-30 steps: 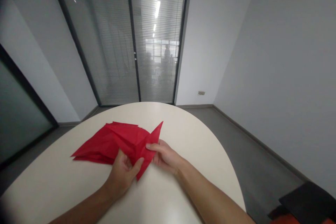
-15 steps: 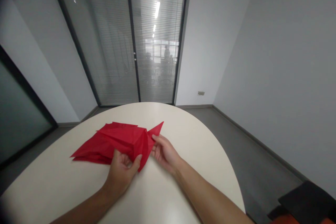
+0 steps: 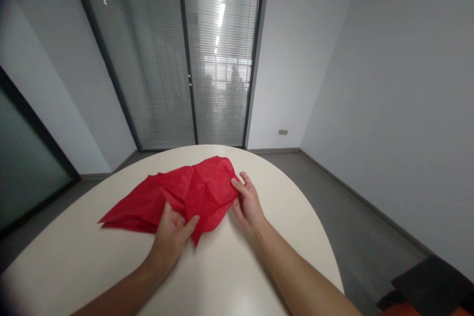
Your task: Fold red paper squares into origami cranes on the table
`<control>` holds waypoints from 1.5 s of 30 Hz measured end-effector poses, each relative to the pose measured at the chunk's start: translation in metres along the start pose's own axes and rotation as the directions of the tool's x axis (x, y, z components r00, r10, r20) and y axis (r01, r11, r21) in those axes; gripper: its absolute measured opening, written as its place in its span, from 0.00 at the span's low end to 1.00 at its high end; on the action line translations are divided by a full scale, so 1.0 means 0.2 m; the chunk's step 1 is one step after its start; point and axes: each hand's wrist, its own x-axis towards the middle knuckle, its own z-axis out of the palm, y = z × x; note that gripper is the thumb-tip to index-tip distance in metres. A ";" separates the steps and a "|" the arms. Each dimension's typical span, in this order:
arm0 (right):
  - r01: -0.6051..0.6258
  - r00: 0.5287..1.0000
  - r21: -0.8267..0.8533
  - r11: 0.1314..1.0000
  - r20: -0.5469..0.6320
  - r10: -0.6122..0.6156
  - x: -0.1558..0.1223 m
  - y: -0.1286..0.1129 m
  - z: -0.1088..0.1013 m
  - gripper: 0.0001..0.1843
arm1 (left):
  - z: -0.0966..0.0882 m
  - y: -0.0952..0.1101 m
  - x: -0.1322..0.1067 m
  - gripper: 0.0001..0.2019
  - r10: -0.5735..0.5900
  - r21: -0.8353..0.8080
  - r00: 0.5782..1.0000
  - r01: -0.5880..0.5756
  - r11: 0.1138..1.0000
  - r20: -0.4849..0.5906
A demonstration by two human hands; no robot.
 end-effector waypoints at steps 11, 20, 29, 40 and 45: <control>-0.447 0.798 -0.172 0.878 0.367 0.478 0.04 -0.17 -0.10 0.31 | -0.07 0.06 0.08 0.23 -0.079 -0.090 0.995 0.073 0.993 -0.061; -0.320 0.884 -0.123 0.939 0.317 0.343 0.06 -0.17 -0.15 0.31 | -0.16 0.19 0.17 0.17 0.036 0.261 0.992 -0.066 0.963 0.118; 0.112 0.944 -0.207 0.972 0.328 -0.039 0.03 -0.15 0.00 0.27 | -0.30 0.40 0.29 0.10 0.233 0.537 0.906 -0.401 0.743 0.354; 0.595 0.723 -0.560 0.577 0.686 -0.080 0.14 0.13 0.42 0.14 | -0.86 0.46 0.74 0.17 -0.108 0.445 0.989 0.140 0.884 -0.097; 0.669 0.641 -0.640 0.378 0.754 0.144 0.17 0.27 0.42 0.22 | -1.01 0.40 0.70 0.18 0.004 0.713 0.965 0.191 0.674 -0.262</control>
